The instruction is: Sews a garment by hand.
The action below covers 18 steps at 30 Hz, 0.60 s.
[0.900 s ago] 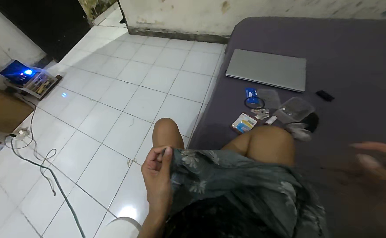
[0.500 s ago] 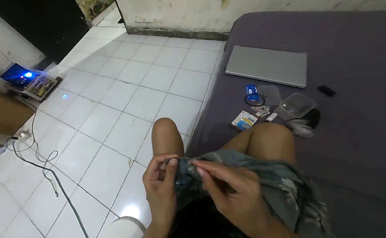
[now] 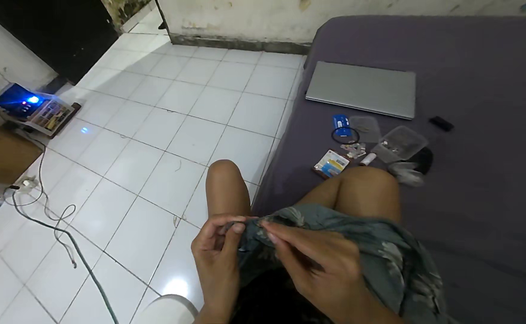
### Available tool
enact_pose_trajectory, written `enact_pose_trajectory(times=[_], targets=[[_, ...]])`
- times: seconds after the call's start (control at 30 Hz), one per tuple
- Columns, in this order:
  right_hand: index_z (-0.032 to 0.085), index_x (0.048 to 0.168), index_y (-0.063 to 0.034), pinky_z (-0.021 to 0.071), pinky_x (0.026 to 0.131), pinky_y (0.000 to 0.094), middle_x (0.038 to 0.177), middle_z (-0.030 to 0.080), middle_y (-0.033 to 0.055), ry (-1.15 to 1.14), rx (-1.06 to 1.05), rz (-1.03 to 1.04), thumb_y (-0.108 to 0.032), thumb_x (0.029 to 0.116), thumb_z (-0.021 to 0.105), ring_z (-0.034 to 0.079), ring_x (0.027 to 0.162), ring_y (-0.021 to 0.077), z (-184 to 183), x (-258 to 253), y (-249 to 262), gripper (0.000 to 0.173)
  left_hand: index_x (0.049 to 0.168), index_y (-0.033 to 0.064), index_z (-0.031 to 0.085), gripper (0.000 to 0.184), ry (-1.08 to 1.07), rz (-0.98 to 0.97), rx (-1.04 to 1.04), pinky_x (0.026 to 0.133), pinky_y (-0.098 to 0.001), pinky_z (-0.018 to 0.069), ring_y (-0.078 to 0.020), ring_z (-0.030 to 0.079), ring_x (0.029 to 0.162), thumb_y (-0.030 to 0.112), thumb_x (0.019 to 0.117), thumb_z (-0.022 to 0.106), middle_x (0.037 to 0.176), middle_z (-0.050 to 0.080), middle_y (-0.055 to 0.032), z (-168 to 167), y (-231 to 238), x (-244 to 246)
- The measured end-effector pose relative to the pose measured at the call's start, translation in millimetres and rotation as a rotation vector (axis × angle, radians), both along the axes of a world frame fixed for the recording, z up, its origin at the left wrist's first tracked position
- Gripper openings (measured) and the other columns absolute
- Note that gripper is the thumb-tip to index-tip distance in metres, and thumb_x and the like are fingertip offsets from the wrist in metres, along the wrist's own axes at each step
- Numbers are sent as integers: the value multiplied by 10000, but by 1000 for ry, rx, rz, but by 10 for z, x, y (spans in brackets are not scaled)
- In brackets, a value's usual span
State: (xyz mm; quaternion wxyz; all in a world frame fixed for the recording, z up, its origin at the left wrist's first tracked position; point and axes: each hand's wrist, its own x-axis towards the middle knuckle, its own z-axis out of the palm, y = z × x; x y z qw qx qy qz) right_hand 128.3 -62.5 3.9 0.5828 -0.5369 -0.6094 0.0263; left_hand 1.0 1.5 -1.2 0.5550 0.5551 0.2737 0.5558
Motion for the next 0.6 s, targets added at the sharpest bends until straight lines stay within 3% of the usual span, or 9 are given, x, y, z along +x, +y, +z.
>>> enact_pose_trajectory(times=[0.37,0.6], targets=[[722,976,46,437,589,65,670,652,67,-45,27,-65,-46,948,615,540,566,9,18,-40,1,144,1040,232,774,163,-13,-83,119,855,-134,559,39,698,988,268,997,621,1054,767,128,-8,6,-20],[622,1008,28,430,542,52,622,568,36,90,22,-26,-73,972,621,504,526,-35,37,-82,22,107,1060,203,772,162,-26,-140,189,886,-139,551,36,687,1024,245,998,628,1077,758,126,-17,-25,-6]])
